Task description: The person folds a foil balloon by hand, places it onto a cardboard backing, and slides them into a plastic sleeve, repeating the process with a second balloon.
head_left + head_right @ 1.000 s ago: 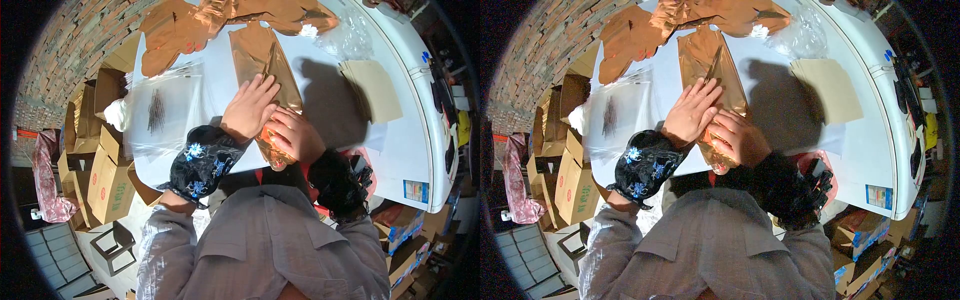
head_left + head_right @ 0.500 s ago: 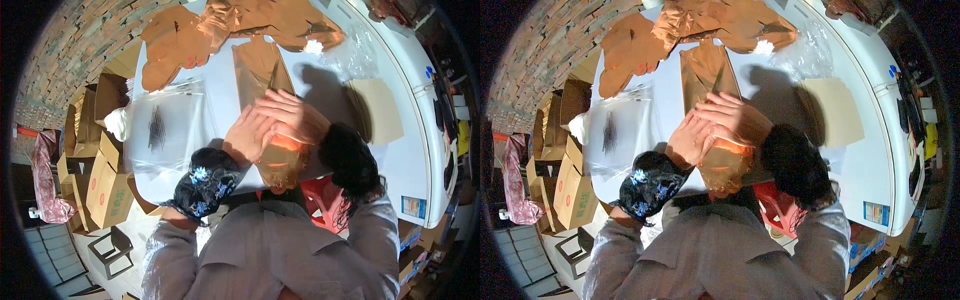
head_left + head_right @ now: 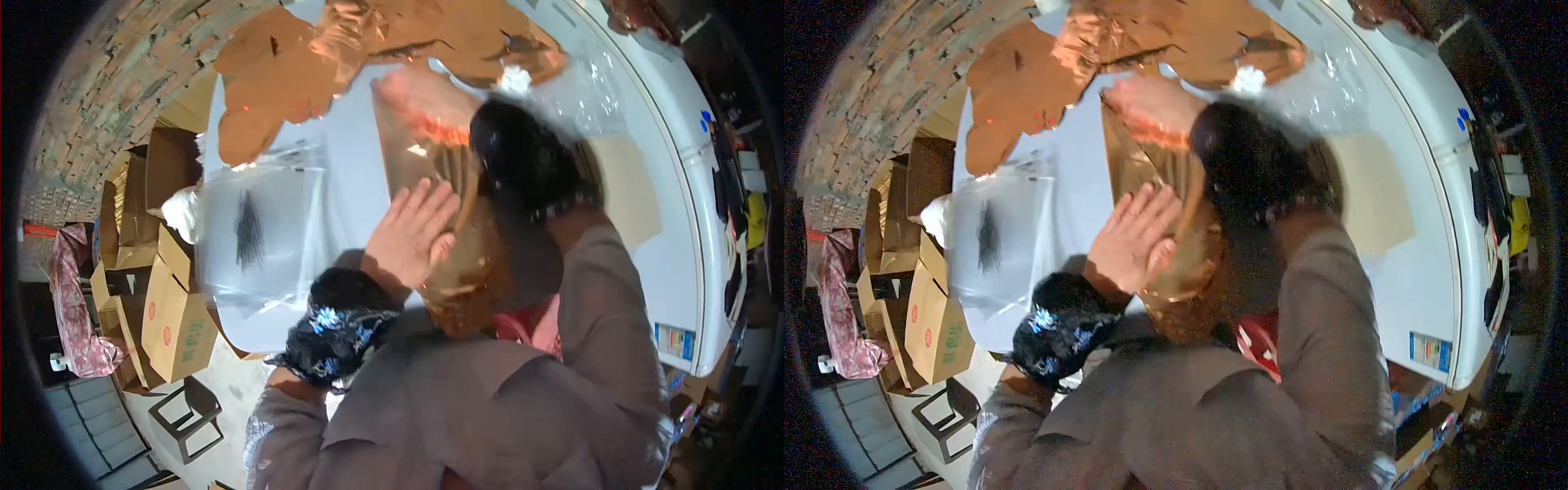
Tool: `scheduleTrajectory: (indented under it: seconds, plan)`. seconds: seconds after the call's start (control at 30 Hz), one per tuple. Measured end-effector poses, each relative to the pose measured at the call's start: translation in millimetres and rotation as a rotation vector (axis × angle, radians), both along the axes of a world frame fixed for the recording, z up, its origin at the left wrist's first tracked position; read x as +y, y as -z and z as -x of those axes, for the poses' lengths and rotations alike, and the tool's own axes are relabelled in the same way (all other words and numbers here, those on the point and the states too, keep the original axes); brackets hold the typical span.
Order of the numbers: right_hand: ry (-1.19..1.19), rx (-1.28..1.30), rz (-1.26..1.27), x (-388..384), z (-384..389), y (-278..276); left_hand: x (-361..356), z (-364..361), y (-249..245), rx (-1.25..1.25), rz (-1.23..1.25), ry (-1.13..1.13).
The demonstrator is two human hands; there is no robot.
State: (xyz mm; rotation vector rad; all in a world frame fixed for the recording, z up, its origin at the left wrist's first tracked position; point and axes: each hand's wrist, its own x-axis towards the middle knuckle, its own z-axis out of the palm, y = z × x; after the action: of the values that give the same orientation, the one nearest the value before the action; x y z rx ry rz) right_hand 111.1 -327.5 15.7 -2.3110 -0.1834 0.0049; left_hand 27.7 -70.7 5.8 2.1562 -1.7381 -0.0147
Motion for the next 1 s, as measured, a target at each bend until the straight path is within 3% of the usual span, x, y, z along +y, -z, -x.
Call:
scheduleTrajectory:
  seconds: [0.03,0.07,0.17,0.23,0.3,0.37,0.43,0.5,0.53,0.57,0.6,0.67,0.73,0.87,0.97,1.0]
  plan:
    - [0.084,-0.002,-0.216,-11.3,-2.0,6.2,0.0,0.3,0.2,0.0,0.002,-0.004]
    - [0.165,-0.207,-0.422,-29.6,-0.1,24.4,0.1,0.6,1.4,0.007,0.008,-0.004]
    - [0.245,-0.39,-0.111,-46.1,54.3,-41.7,0.0,1.2,2.2,0.004,0.029,-0.008]
    - [0.399,-0.291,0.167,-50.1,107.7,-77.3,-0.7,0.6,0.4,-0.003,0.031,-0.005]
    - [0.419,-0.413,0.052,-61.2,169.1,-85.5,0.0,3.0,0.6,0.0,0.036,0.0]
    - [0.647,-0.415,0.591,-86.6,237.7,-84.1,-1.7,2.1,0.0,-0.001,0.02,-0.007]
    - [0.951,-0.365,0.716,-89.2,308.6,-77.4,-1.2,2.7,3.0,-0.023,0.022,-0.009]
    - [1.255,-0.277,0.768,-114.7,377.6,-36.1,-1.1,3.5,1.5,-0.025,0.025,-0.002]
    - [1.482,0.048,0.653,-97.5,390.9,-39.2,-1.7,4.3,2.9,-0.043,0.033,0.001]
    - [1.57,0.133,0.603,-101.2,408.8,-23.3,-1.8,6.0,3.5,-0.046,0.036,0.003]
    - [1.496,0.089,0.576,-98.2,421.1,-13.6,-1.6,6.8,3.2,-0.053,0.035,0.004]
    - [1.614,0.101,0.094,-111.5,424.0,14.4,-1.5,2.9,2.6,-0.078,0.035,0.008]
    - [1.603,-0.145,-0.036,-102.4,418.0,25.1,-0.9,5.1,6.0,-0.09,0.04,0.012]
    - [1.701,-0.257,-0.068,-81.6,395.7,13.3,-0.4,2.8,3.0,-0.085,0.037,0.014]
    - [1.675,-0.151,-0.311,-74.6,398.0,0.2,0.1,1.7,2.7,-0.086,0.043,0.016]
    - [1.682,-0.141,-0.245,-74.7,400.9,-0.1,0.1,1.3,3.1,-0.086,0.047,0.016]
